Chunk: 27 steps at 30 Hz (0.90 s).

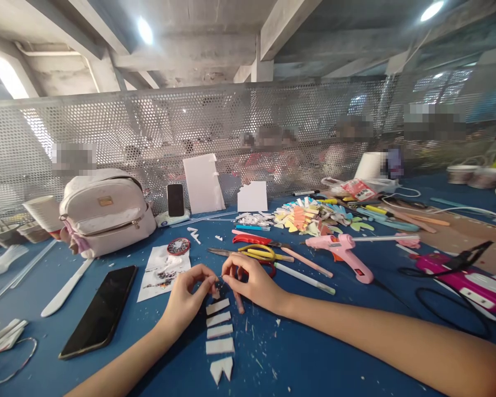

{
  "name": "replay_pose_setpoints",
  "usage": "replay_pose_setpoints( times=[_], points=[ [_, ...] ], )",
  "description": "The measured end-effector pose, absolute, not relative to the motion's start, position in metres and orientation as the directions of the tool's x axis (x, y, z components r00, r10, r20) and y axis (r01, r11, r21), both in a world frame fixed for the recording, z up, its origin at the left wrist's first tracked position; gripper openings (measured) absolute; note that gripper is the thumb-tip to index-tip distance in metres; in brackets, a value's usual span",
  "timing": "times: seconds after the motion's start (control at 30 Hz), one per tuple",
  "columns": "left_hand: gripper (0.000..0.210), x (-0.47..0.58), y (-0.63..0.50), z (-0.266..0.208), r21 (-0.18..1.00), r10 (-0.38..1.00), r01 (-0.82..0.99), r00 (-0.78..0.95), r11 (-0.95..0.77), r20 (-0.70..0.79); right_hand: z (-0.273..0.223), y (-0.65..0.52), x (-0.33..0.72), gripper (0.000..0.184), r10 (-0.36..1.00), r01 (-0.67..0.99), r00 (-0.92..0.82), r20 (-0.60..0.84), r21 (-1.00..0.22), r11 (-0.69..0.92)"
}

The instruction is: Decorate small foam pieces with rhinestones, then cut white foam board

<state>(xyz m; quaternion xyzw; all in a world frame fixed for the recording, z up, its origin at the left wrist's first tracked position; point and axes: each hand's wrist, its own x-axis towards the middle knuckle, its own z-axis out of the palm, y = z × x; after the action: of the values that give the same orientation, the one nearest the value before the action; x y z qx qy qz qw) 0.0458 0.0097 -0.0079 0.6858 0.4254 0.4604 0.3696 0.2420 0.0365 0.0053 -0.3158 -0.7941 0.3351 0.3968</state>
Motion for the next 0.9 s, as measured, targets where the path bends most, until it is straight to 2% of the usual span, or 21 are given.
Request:
replay_pose_setpoints(
  times=[0.9],
  points=[
    [0.026, 0.046, 0.0112, -0.0098, 0.9, 0.924, 0.256, 0.243, -0.354, 0.294, 0.0051, 0.037, 0.242, 0.007, 0.774, 0.238, -0.489, 0.402, -0.792, 0.562]
  ],
)
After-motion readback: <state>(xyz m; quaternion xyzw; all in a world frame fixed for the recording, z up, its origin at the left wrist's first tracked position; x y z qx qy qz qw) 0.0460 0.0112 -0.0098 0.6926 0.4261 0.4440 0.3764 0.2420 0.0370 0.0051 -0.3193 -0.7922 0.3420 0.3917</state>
